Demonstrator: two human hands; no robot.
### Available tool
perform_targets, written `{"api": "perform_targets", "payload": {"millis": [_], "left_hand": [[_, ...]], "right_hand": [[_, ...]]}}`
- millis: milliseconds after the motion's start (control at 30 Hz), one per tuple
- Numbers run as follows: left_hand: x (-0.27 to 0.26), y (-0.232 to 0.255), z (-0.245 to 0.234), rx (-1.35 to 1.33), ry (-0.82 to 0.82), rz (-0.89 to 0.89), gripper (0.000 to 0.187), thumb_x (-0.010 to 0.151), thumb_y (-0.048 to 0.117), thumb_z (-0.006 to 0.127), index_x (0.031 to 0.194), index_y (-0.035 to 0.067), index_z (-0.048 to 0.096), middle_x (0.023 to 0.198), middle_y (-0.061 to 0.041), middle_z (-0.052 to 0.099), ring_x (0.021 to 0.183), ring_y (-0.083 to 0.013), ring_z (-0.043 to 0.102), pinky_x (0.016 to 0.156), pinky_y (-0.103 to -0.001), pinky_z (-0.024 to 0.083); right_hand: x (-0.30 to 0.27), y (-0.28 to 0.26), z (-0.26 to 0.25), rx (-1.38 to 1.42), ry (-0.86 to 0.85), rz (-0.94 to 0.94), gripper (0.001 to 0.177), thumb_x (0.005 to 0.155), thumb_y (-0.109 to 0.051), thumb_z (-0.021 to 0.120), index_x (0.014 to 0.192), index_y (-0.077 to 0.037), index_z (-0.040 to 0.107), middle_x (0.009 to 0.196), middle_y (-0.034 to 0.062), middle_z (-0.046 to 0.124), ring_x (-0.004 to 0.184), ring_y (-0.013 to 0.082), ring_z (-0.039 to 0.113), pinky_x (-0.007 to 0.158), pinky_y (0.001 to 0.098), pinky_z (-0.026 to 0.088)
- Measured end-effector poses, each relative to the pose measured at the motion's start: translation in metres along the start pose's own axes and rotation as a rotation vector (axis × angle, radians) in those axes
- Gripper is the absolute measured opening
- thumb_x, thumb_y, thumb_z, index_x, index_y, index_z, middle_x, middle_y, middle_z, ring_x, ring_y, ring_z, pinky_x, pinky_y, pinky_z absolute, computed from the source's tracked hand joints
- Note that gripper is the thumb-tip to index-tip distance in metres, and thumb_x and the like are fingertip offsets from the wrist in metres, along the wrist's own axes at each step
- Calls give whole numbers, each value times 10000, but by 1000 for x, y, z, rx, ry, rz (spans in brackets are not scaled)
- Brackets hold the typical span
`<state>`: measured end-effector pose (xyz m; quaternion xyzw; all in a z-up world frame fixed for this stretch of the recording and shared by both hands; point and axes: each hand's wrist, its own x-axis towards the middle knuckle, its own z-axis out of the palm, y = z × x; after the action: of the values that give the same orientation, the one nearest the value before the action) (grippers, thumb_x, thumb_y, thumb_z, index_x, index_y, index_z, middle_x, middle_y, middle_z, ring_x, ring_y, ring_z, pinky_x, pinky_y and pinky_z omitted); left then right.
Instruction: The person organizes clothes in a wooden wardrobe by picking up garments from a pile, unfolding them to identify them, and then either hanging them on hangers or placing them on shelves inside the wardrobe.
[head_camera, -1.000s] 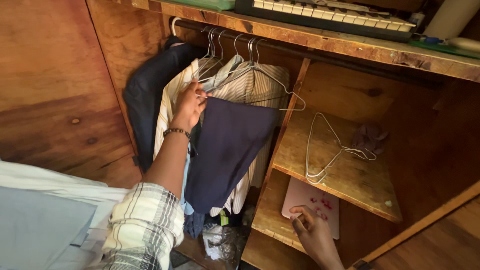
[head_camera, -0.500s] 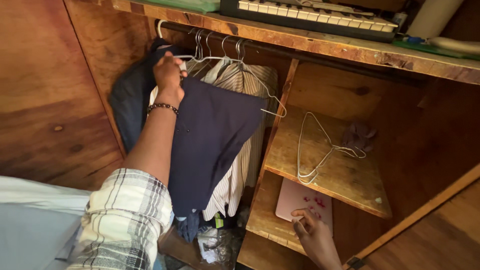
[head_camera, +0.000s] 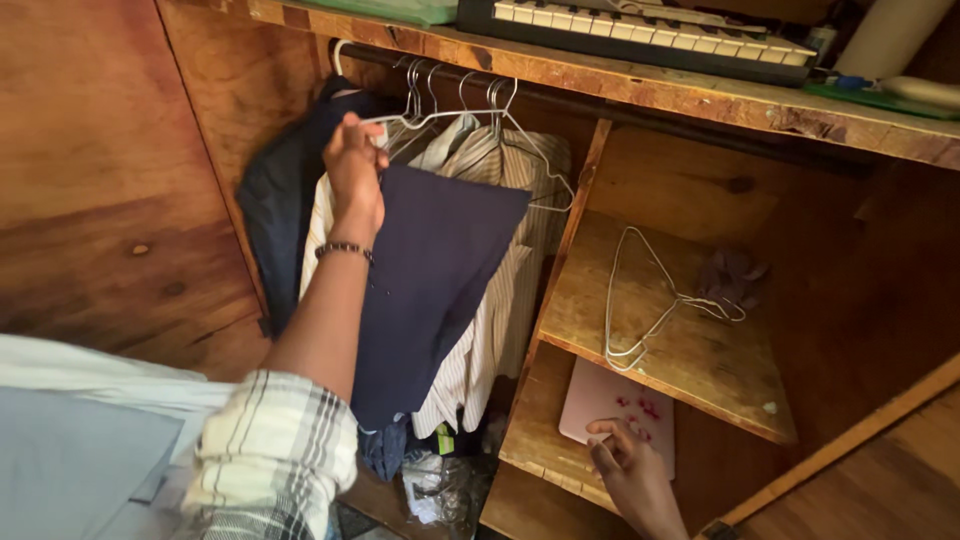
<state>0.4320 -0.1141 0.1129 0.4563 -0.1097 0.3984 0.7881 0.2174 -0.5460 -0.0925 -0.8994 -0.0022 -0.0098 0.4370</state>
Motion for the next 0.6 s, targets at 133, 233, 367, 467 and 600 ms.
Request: {"api": "perform_targets", "payload": {"millis": [133, 233, 367, 467, 600], "left_hand": [[-20, -11, -32, -79, 87, 7, 422, 1076, 385, 525, 924, 17, 665, 662, 26, 398, 602, -113, 450, 595, -272, 399], [-36, -6, -58, -193, 82, 34, 405, 1088, 378, 534, 915, 26, 637, 675, 28, 392, 619, -116, 431, 612, -285, 405], [-72, 15, -75, -236, 42, 63, 432, 1102, 388, 541, 907, 14, 632, 684, 27, 393, 642, -125, 422, 644, -289, 409], [-107, 37, -75, -177, 72, 56, 413, 1071, 398, 546, 910, 26, 625, 699, 5, 457, 645, -141, 454, 630, -288, 401], [-158, 61, -75, -132, 129, 23, 414, 1060, 415, 545, 914, 35, 617, 730, 7, 476, 673, -127, 460, 643, -274, 389]], "right_hand": [[2, -6, 2, -9, -14, -47, 279, 931, -259, 659, 1168, -115, 682, 661, 77, 694, 623, 145, 665, 647, 321, 531], [4, -10, 6, 19, -49, -71, 276, 939, -252, 662, 1171, -102, 678, 668, 85, 665, 623, 146, 648, 636, 315, 521], [3, -16, 14, 30, -97, -48, 270, 947, -234, 658, 1180, -101, 679, 685, 62, 655, 646, 132, 633, 631, 305, 516], [5, -22, 25, 197, -138, -78, 242, 955, -208, 650, 1150, -75, 702, 715, 51, 660, 662, 114, 632, 631, 292, 571], [3, -45, 41, 293, -257, -115, 244, 947, -159, 641, 1172, -79, 692, 794, 31, 682, 703, 107, 644, 642, 295, 554]]}}
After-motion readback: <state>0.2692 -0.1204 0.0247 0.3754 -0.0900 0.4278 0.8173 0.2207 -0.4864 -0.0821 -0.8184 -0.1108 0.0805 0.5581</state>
